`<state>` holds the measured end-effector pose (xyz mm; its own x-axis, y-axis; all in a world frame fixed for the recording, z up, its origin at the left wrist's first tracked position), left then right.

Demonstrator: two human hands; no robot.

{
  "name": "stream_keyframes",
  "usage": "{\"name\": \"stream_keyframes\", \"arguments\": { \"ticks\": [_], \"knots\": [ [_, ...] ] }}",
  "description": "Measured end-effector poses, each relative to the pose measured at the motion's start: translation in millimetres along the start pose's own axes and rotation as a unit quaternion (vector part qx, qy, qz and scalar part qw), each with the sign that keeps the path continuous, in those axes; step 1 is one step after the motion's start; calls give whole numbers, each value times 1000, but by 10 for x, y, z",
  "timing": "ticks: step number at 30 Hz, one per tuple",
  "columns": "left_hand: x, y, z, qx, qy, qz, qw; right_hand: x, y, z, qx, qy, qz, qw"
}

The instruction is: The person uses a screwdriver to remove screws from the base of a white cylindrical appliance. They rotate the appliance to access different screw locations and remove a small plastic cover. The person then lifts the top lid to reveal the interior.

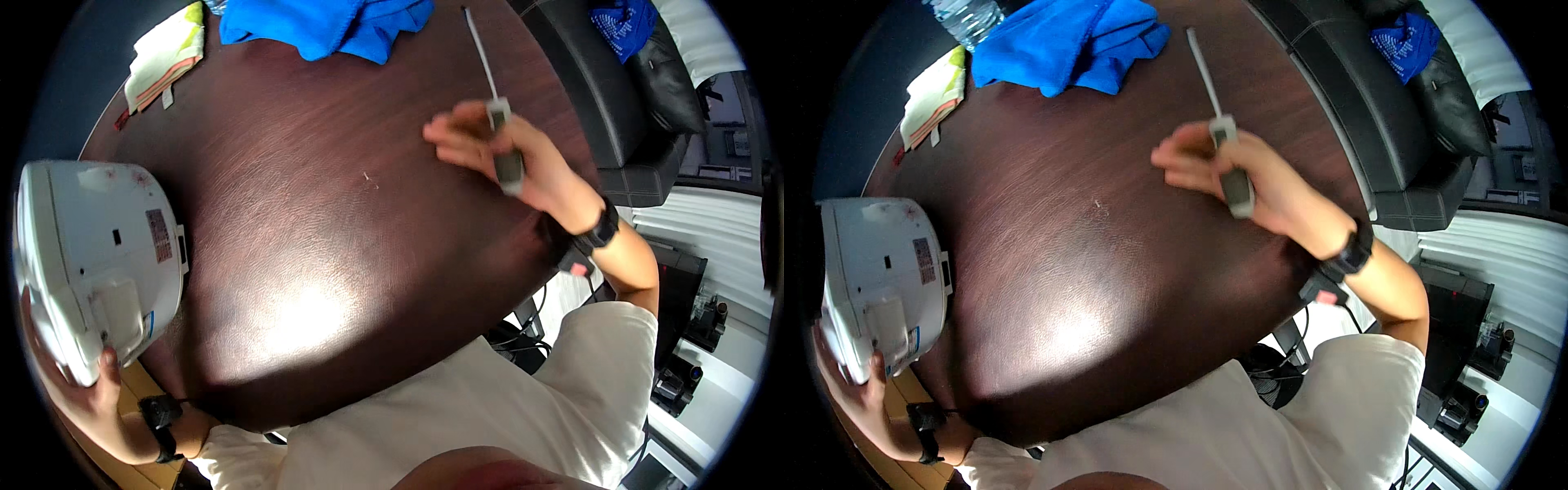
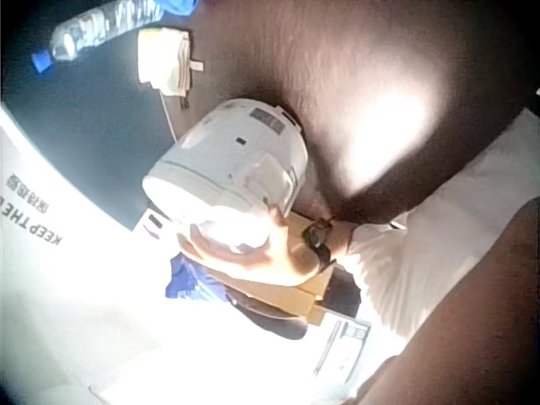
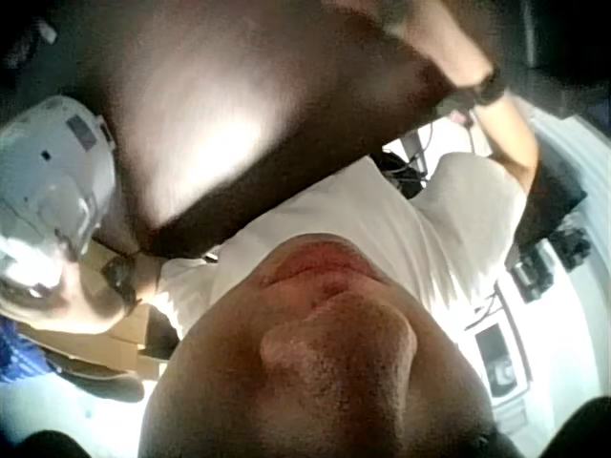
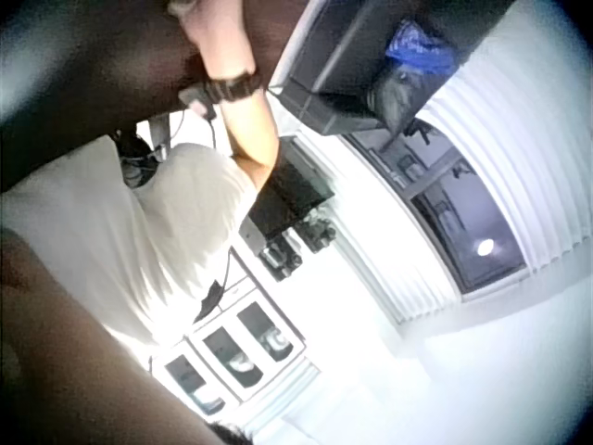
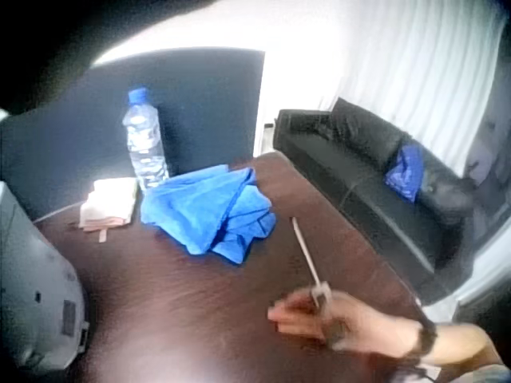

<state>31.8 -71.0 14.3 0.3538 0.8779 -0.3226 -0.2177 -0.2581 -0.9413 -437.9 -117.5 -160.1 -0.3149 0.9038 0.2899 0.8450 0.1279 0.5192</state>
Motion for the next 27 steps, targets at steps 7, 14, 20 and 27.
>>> {"name": "stream_keyframes", "arguments": {
  "ticks": [7, 14, 20, 27],
  "knots": [
    [-136, 43, 199, 4, 28, 33, 999, 527, -1708, -1020, 78, -293, 490, 818],
    [-154, -78, 327, -79, 71, 69, 992, 511, -198, -120, 11, -78, 42, 996],
    [-194, -124, 469, -118, 98, 107, 982, 916, -1761, -1006, 138, -275, 510, 803],
    [-194, -117, 526, -84, 71, 136, 985, 576, 228, 100, 14, -46, 41, 998]
  ]
}}
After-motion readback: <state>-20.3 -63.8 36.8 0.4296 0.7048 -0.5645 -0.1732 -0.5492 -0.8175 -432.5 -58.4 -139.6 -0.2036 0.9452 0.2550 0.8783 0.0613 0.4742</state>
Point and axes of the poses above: each hand's wrist, its own x-axis away from the middle knuckle, its own y-axis out of the palm, z = x × y, the point moved 7 cm from there along -x, towards the middle knuckle, and after that the axes turned 3 degrees about x, right-handed, at the moved point
